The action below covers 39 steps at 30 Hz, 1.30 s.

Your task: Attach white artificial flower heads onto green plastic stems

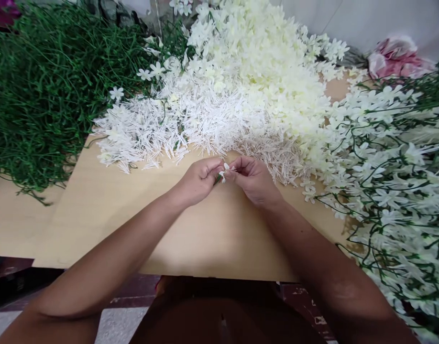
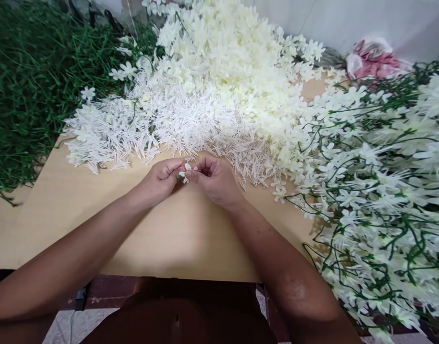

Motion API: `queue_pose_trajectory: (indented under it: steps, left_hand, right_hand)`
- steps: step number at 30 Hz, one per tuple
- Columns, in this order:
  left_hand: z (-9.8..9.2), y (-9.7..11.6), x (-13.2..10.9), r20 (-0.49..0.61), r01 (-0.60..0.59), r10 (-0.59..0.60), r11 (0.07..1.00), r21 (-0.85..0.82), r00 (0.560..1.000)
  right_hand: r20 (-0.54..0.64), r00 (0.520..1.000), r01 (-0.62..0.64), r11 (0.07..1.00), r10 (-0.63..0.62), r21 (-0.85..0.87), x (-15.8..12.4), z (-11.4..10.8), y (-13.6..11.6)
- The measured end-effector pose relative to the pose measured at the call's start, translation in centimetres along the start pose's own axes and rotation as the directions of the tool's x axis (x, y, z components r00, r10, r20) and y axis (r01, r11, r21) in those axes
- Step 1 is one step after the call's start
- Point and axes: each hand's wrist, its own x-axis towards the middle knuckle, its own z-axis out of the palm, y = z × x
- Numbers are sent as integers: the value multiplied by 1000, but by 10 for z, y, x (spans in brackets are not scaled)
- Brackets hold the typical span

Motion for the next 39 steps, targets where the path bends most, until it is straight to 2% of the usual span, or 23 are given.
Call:
queue_pose_trajectory:
  steps: [4, 9, 16, 22, 24, 26, 28, 29, 31, 33, 35, 37, 39]
  left_hand:
    - [-3, 3, 0, 22, 46, -45, 998, -39, 999]
    - [-8, 9, -1, 122, 78, -74, 996, -34, 990]
    - [-2, 7, 0, 77, 109, -105, 993, -50, 992]
    - [-8, 9, -1, 150, 58, -36, 988, -143, 988]
    - [-10, 8, 0, 171, 47, -29, 994, -101, 985]
    - [-11, 6, 0, 179, 22, -24, 1000, 15, 984]
    - [-11, 5, 0, 181, -54, 20, 981, 187, 983]
    - [-10, 5, 0, 183, -108, 57, 954, 280, 982]
    - [-10, 7, -1, 181, -207, 138, 869, 450, 974]
    - [-9, 10, -2, 161, -243, 183, 781, 575, 970]
    - [-10, 12, -3, 110, -209, 180, 742, 637, 977]
    - [-14, 13, -3, 22, -125, 145, 756, 642, 989]
    - [-19, 11, -4, -80, -35, 106, 789, 613, 991]
  right_hand:
    - [-34, 999, 7, 1000, -6, 22, 0, 1, -2]
    - [2, 1000, 14, 999, -14, 37, -1, -4, -3]
    - [-23, 1000, 11, 999, -12, -51, 1, -3, -1]
    - [56, 998, 14, 996, -9, -88, 0, -1, -3]
    - [96, 995, 9, 992, 3, -127, -1, -5, -8]
    - [134, 991, 24, 980, 3, -196, -1, -13, -18]
    - [82, 994, 91, 943, -68, -320, 1, -24, -31]
    - [15, 989, 138, 902, -144, -409, 4, -30, -37]
    - [-92, 943, 196, 758, -320, -622, 14, -39, -46]
    - [-56, 901, 211, 549, -430, -809, 27, -40, -48]
    - [60, 901, 210, 310, -431, -927, 39, -34, -44]
    - [155, 918, 207, 108, -364, -972, 49, -25, -38]
    - [194, 930, 208, 14, -311, -978, 54, -18, -33]
